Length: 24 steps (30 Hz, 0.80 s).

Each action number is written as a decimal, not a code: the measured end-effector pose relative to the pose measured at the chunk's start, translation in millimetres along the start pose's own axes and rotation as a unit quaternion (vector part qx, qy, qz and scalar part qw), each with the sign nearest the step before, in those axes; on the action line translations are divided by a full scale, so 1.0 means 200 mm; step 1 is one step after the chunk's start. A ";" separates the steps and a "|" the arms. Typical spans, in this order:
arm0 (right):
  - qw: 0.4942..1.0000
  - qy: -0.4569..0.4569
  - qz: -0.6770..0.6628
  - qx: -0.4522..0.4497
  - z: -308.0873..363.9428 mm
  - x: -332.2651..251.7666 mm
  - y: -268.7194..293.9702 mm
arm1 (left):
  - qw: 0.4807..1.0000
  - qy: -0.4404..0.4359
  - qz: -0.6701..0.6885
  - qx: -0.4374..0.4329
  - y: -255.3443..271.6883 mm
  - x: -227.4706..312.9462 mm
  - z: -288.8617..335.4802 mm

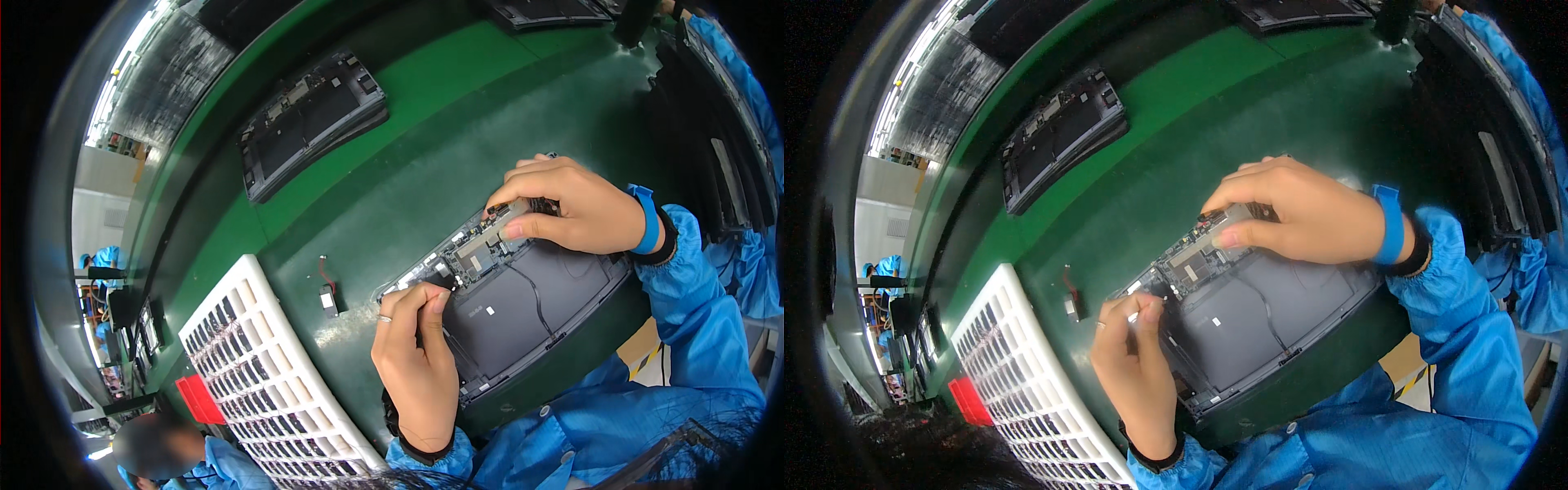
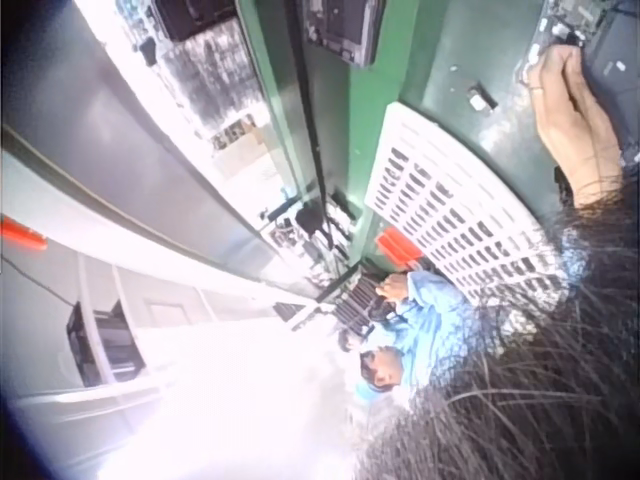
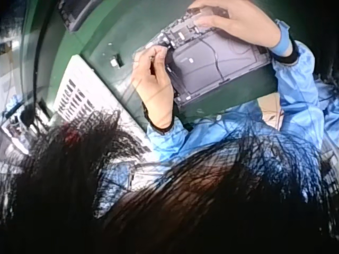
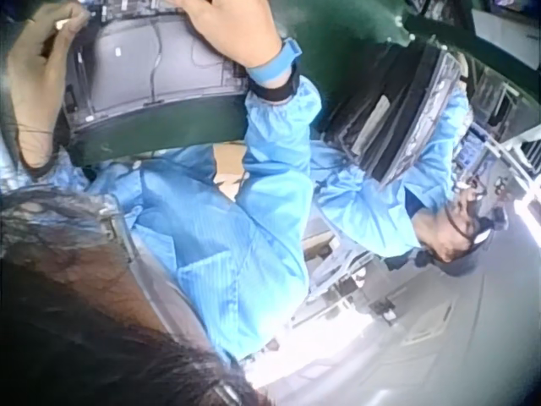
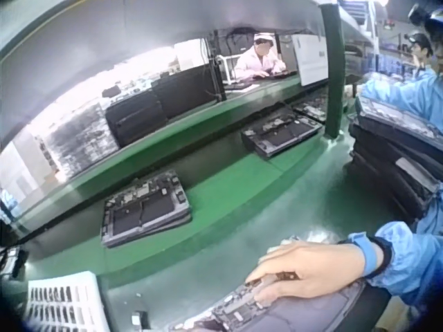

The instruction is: Manually assembling internal components and circuit boards into electronic device housings on a factory production line.

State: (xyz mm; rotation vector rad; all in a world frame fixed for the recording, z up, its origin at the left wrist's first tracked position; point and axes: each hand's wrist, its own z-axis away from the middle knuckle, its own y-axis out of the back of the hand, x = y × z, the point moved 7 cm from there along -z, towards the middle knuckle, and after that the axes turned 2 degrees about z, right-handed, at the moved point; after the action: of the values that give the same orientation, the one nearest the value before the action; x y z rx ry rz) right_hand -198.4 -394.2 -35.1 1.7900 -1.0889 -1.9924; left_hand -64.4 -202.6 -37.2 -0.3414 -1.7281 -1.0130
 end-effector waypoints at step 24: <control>0.999 0.024 0.020 -0.025 0.00 0.03 0.05 | 0.998 -0.028 -0.025 0.040 -0.06 0.05 -0.02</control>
State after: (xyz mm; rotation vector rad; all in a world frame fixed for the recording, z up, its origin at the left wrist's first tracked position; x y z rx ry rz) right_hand -202.9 -404.3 -33.3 1.7678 -1.0422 -1.9252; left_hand -74.1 -214.5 -33.7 -0.2790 -1.8301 -0.9747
